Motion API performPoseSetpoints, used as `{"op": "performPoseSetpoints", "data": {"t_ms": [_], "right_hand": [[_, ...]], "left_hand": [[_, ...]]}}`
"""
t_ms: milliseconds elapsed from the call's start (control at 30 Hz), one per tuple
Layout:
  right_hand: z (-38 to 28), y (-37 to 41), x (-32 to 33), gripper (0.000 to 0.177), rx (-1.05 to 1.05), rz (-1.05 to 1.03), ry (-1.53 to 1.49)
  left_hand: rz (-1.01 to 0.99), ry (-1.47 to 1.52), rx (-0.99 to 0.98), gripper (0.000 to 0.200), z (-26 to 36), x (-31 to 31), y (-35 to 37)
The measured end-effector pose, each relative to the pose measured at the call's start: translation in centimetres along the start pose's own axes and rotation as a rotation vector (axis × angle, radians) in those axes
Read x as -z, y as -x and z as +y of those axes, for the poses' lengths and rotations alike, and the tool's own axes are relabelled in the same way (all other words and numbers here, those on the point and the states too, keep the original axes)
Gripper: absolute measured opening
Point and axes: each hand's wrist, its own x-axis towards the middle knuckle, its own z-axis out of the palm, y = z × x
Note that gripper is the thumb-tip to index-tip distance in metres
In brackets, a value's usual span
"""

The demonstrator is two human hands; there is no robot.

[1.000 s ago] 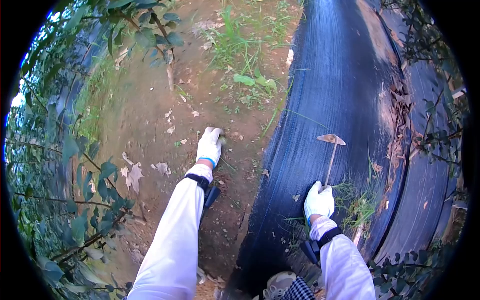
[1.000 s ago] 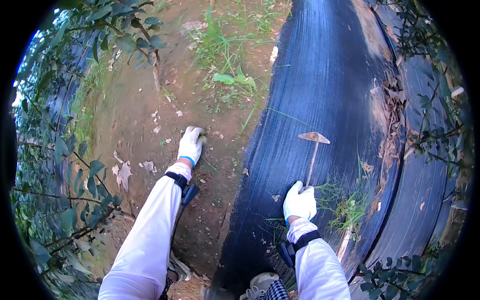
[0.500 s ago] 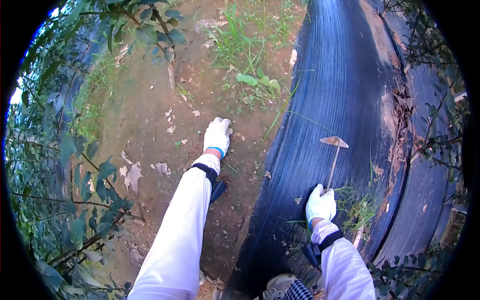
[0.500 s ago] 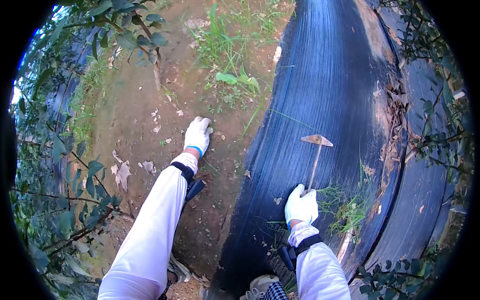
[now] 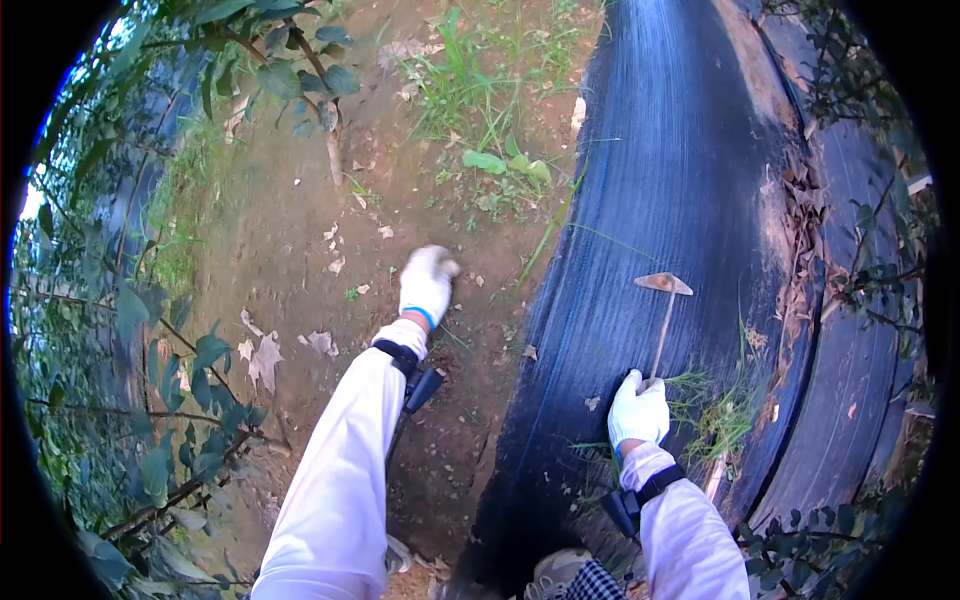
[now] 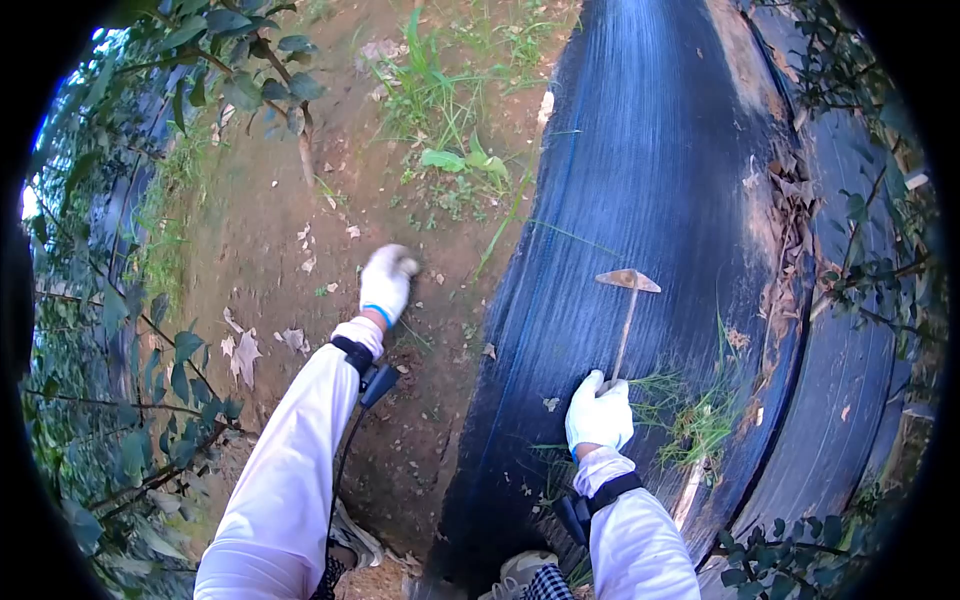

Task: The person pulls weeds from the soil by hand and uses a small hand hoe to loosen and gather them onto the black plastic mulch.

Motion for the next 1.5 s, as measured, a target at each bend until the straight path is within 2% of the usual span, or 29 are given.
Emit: {"op": "performPoseSetpoints", "data": {"t_ms": [33,100,167,200,300,333,433,467,500,567,600,700,800,933,967,1033,1067,1167,1233,1300,1367,1433,1500], "right_hand": [[-0.1,0.1,0.1,0.038,-0.006,0.004,0.008],[0.1,0.4,0.0,0.038,-0.019,0.002,0.02],[0.0,0.3,0.0,0.038,-0.022,0.001,0.015],[-0.2,0.2,0.0,0.038,-0.012,0.009,0.016],[0.0,0.4,0.0,0.038,-0.001,0.016,0.026],[0.0,0.4,0.0,0.039,-0.005,0.014,0.022],[-0.1,0.1,0.2,0.039,-0.013,0.005,0.023],[-0.1,0.2,0.1,0.039,-0.022,-0.004,0.024],[0.0,0.4,0.0,0.039,-0.02,-0.01,0.02],[-0.1,0.3,0.2,0.039,-0.006,-0.016,0.014],[-0.1,0.2,0.3,0.039,-0.022,-0.045,0.013],[0.0,0.3,0.2,0.039,-0.011,-0.007,0.009],[0.0,0.2,0.2,0.04,-0.007,-0.021,0.0],[-0.2,0.4,0.3,0.04,-0.014,-0.013,-0.024],[-0.2,0.3,0.3,0.039,-0.013,-0.004,-0.015],[-0.1,0.3,0.2,0.038,-0.01,0.016,0.004],[0.0,0.4,0.0,0.038,-0.003,0.023,0.004],[0.3,0.1,-0.4,0.038,0.016,0.034,-0.024],[0.3,0.2,-0.4,0.038,0.024,0.031,-0.031],[0.4,0.2,-0.4,0.037,0.028,0.025,-0.038],[0.6,-0.1,-0.4,0.037,0.024,0.007,-0.043],[0.4,0.1,-0.4,0.038,0.029,0.03,-0.029],[0.3,0.3,-0.2,0.038,0.026,0.039,-0.013]], "left_hand": [[0.039,0.126,0.148,0.017,0.2,0.6,-0.6],[-0.106,-0.066,0.068,0.025,0.7,1.3,-1.4],[-0.11,-0.307,-0.033,0.032,2.8,0.9,-1.0],[-0.192,-0.384,-0.011,0.036,3.7,0.8,-1.4],[-0.351,-0.455,0.029,0.034,3.3,-0.5,-2.7],[-0.33,-0.478,0.001,0.03,3.1,-0.8,-2.6],[-0.455,0.067,0.027,0.023,3.1,0.5,-0.4],[-0.398,0.073,-0.001,0.02,3.3,0.4,0.9],[-0.46,0.045,-0.003,0.027,3.5,0.7,1.9],[-0.394,-0.177,-0.143,0.034,3.8,-0.1,3.7],[-0.462,-0.289,-0.086,0.041,5.2,-0.2,4.0],[-0.579,-0.452,-0.107,0.039,5.5,-1.6,3.2],[-0.512,-0.139,-0.055,0.037,4.3,-1.2,3.1],[-0.316,-0.239,-0.038,0.037,7.2,-1.3,4.6],[-0.401,-0.384,0.002,0.036,8.4,-1.5,4.4],[-0.467,-0.401,-0.151,0.035,7.1,-3.4,4.3],[-0.447,-0.4,-0.12,0.033,6.6,-4.3,4.7],[-0.124,0.207,0.333,0.037,9.5,-5.3,5.9],[-0.456,0.939,0.267,0.049,16.1,-4.4,7.8],[-0.659,0.906,-0.029,0.058,22.1,-2.4,9.3],[-0.573,0.721,-0.095,0.059,20.5,-2.8,9.2],[-0.288,0.4,-0.091,0.042,15.1,-2.7,8.4],[-0.173,0.23,0.077,0.036,9.5,-1.7,8.0]]}}
